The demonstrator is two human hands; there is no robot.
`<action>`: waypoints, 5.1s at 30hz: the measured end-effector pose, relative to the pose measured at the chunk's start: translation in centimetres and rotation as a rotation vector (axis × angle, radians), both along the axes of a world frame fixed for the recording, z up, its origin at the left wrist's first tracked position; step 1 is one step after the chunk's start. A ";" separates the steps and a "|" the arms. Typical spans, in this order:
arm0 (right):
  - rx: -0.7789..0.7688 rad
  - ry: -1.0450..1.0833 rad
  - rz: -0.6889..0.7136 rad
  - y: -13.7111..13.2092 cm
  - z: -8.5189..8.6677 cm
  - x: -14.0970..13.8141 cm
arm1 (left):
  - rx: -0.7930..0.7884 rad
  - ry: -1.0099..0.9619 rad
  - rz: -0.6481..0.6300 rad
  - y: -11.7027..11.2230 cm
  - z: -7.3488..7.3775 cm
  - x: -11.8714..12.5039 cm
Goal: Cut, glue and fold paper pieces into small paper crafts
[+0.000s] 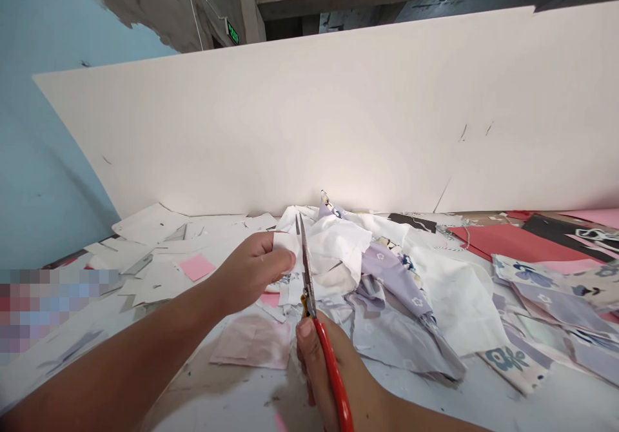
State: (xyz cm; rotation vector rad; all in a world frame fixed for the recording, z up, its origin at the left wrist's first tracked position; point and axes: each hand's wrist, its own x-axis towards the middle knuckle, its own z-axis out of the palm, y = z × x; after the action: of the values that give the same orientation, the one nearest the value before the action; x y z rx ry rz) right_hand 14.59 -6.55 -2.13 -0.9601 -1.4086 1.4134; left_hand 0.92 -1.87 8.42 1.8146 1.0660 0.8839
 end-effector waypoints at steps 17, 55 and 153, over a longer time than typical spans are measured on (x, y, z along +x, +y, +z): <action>0.015 -0.167 0.008 -0.2 0.6 -0.3 | 0.003 -0.001 -0.015 0.3 -0.3 0.0; -0.095 0.027 0.005 3.5 4.9 3.2 | -0.179 0.321 -0.128 0.7 0.4 -1.3; 0.517 -0.777 0.250 6.3 3.5 -5.4 | 0.438 0.743 -0.091 -2.5 -9.3 -5.0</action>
State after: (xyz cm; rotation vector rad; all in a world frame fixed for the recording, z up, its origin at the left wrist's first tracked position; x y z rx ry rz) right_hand 9.21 -0.30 1.35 -1.0478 -2.3881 0.7592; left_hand -4.05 -4.41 -0.91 2.6500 1.2763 0.3905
